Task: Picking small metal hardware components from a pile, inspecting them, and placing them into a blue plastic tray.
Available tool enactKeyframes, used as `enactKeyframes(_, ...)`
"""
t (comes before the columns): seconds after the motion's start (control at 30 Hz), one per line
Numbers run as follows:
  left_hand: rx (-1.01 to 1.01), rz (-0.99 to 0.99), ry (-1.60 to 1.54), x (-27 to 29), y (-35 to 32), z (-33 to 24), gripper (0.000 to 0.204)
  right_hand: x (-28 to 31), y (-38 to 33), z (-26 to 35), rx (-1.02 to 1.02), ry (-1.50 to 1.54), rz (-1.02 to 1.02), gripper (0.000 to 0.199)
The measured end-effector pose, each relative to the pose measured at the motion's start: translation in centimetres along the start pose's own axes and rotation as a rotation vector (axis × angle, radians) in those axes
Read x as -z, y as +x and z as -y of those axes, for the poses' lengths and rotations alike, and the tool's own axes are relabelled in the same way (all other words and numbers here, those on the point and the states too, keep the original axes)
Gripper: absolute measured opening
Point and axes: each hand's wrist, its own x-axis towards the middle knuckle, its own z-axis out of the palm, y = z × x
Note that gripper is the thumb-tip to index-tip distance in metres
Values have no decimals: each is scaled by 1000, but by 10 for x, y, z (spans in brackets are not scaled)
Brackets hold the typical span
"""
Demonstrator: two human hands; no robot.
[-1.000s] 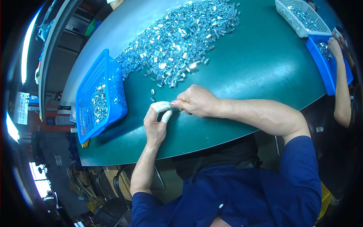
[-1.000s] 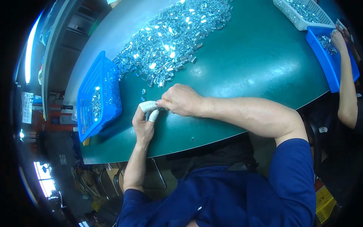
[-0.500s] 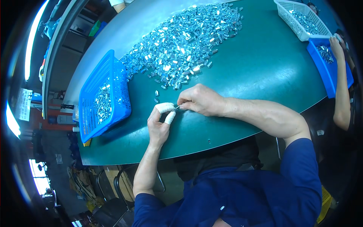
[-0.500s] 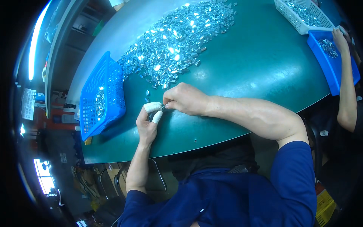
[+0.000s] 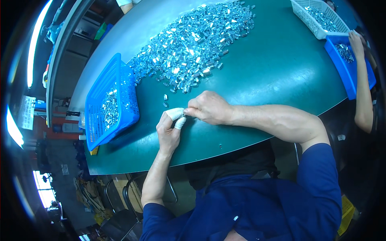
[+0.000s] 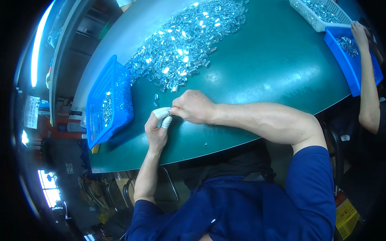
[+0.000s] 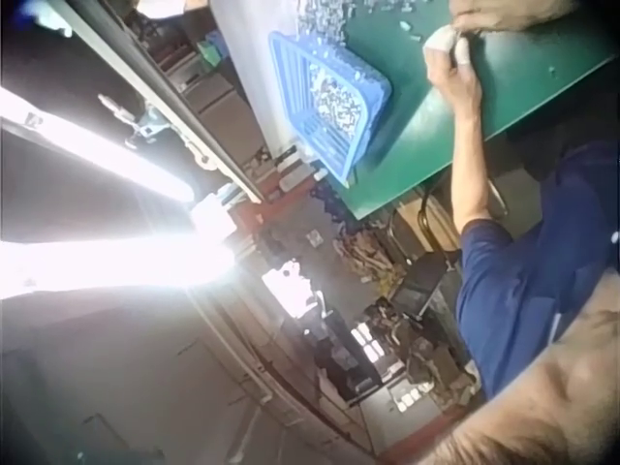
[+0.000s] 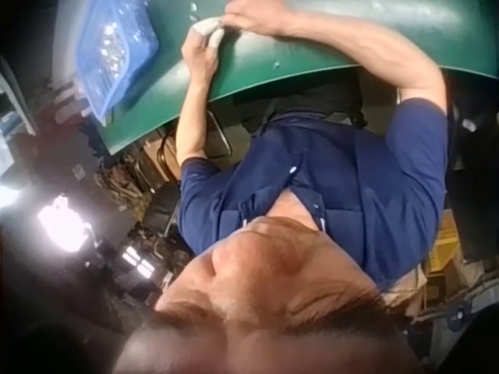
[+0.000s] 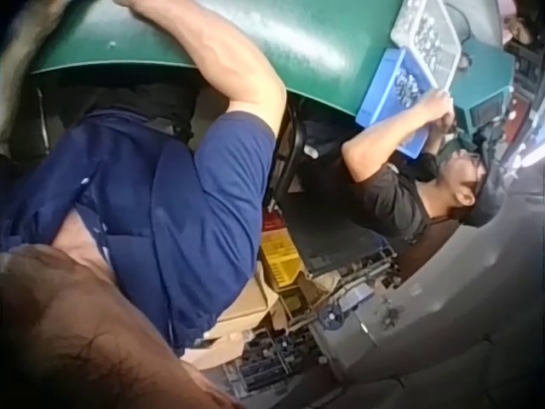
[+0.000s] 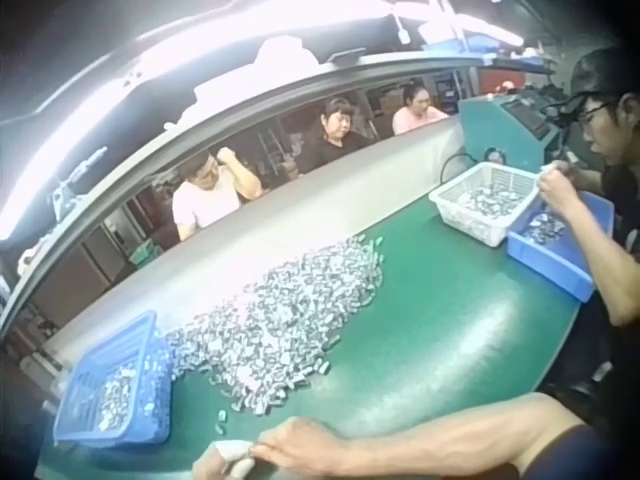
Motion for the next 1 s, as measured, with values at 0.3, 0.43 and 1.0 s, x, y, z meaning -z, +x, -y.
enactKeyframes(0.3, -208, -120, 379, 45, 13, -13, 18, 18, 5, 3, -326, 609, 40, 54)
enactKeyframes(0.43, -158, -339, 740, 131, 37, -6, 21, 19, 12, -7, -342, 557, -126, 51)
enactKeyframes(1.0, 128, -53, 485, 28, 15, 35, 15, 13, 5, -3, -195, 328, -95, 33)
